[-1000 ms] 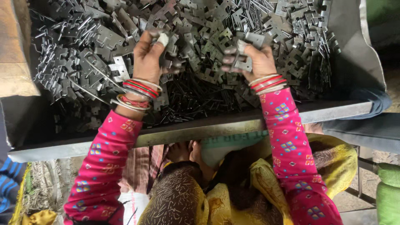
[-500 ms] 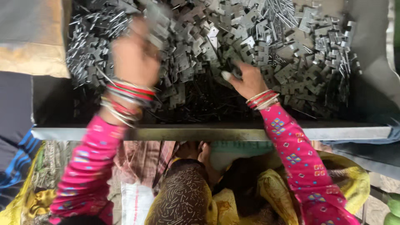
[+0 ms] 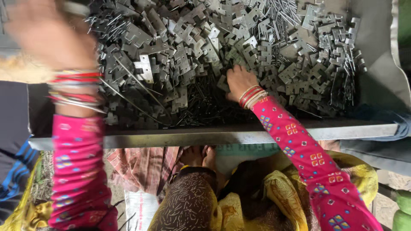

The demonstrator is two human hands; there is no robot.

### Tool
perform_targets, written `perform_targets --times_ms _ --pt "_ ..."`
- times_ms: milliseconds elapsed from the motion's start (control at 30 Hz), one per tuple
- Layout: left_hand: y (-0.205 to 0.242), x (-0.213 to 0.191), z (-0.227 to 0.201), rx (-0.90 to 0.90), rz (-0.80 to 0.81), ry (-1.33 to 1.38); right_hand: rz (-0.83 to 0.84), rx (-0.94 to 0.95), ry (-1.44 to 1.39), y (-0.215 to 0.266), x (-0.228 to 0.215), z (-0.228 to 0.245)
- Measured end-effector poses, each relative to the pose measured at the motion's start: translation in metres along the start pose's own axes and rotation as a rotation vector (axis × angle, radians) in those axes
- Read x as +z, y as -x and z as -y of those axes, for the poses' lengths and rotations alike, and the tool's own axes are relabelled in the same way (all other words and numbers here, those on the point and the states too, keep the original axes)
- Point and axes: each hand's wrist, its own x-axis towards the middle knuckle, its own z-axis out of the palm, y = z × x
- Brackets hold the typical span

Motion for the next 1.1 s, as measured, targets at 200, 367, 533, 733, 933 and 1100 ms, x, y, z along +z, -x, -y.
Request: perform_targets --times_ms 200,367,533,733,933,1100 --pt "0.031 0.025 -0.235 0.454 0.222 0.317 0.141 -0.043 -0.373 0.023 -0.036 -0.030" --pt "0.038 0.039 -0.305 0.827 0.366 0.131 -0.196 -0.080 -1.639 0.042 -0.064 -0.066" --pt "0.039 0.040 -0.323 0.913 0.595 -0.133 -0.383 -0.058 -2.038 0.042 -0.057 -0.072" --pt "0.038 0.047 -0.304 0.944 0.428 0.135 -0.310 -0.002 -1.247 0.011 -0.004 -0.065" --pt "0.040 0.014 -0.275 0.568 0.236 0.692 -0.143 -0.204 -0.364 0.014 0.026 -0.056" --pt "0.041 -0.003 -0.241 0.089 0.411 1.237 0.039 -0.227 0.000 0.019 0.034 -0.023"
